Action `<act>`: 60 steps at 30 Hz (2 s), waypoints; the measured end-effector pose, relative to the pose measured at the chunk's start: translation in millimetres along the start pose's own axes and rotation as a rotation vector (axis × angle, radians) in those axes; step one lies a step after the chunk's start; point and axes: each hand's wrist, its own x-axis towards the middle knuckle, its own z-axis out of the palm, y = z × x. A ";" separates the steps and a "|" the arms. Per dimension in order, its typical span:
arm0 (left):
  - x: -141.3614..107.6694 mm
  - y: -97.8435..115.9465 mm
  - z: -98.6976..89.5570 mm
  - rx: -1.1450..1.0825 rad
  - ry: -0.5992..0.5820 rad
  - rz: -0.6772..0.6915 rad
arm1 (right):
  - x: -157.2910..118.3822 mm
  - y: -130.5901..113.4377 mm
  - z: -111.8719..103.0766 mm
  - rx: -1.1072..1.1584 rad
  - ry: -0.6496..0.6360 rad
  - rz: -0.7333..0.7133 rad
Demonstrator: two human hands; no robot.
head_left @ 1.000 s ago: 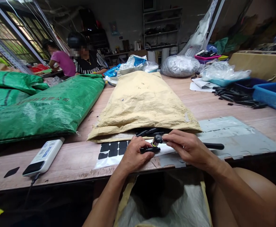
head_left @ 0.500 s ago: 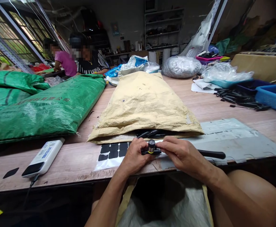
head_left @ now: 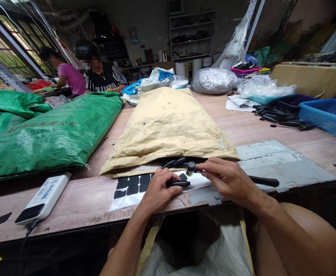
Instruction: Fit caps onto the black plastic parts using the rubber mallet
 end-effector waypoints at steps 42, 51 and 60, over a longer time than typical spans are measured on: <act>-5.6 -7.5 -4.4 -0.076 -0.009 0.000 | -6.8 37.0 -11.9 -0.090 -0.235 0.125; -20.4 12.8 -1.5 0.022 0.114 0.244 | -4.1 42.0 -11.2 -0.069 -0.250 0.181; -98.5 1.3 80.4 0.166 -0.497 0.098 | -4.6 40.5 -10.7 -0.103 -0.240 0.175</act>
